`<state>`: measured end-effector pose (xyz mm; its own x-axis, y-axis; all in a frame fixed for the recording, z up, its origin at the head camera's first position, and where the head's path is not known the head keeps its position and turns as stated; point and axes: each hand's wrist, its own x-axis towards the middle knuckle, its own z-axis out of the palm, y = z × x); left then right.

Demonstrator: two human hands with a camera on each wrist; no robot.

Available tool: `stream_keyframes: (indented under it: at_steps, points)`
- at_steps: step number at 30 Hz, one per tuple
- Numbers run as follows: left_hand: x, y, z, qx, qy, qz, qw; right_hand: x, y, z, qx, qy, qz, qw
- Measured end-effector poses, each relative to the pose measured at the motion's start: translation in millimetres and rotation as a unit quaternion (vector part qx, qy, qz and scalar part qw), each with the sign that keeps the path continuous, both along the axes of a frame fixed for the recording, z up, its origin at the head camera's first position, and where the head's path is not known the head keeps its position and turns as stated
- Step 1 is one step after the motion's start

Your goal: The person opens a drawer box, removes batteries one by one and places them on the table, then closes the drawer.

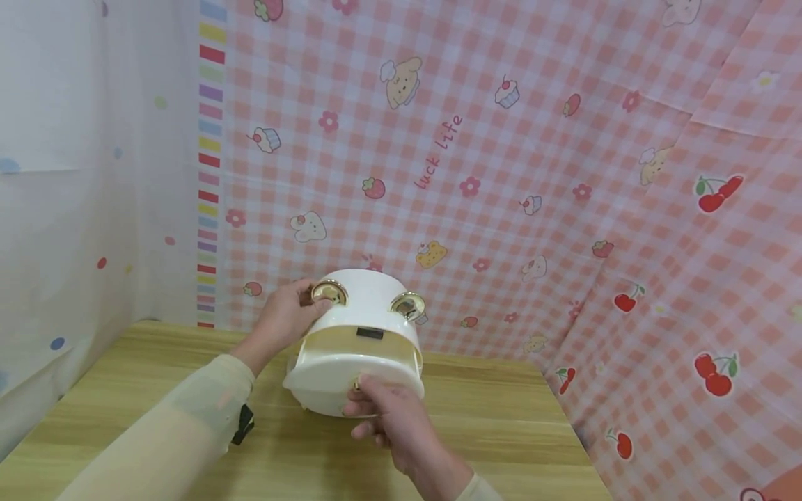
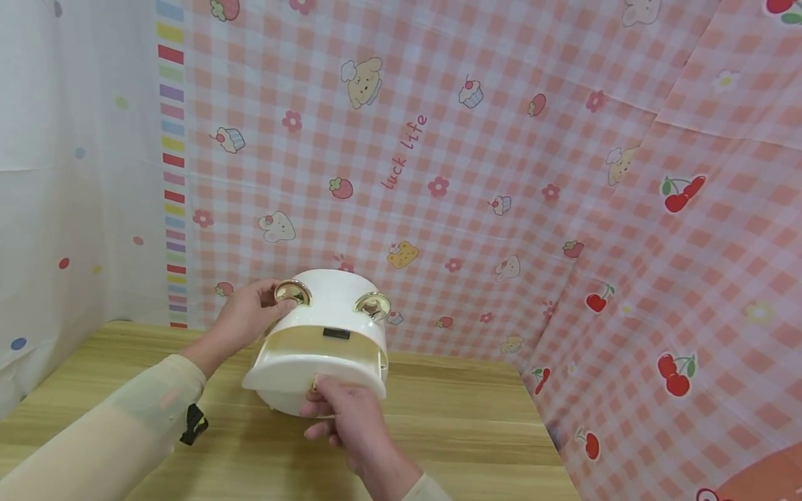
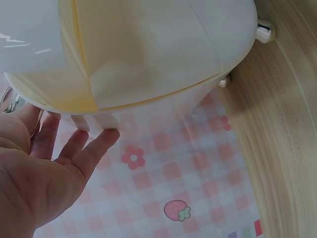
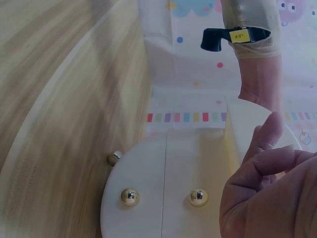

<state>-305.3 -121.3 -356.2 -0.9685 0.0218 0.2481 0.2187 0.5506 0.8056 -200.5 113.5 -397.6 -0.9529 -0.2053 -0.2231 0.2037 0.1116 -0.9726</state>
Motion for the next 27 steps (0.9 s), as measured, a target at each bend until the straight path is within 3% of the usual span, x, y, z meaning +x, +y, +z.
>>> stream_keyframes:
  at_steps: [27]
  points:
    - [-1.7, -0.4, -1.8, -0.005, -0.007, -0.004, 1.0, 18.7, 4.2, -1.8, -0.015, -0.011, 0.017, 0.9997]
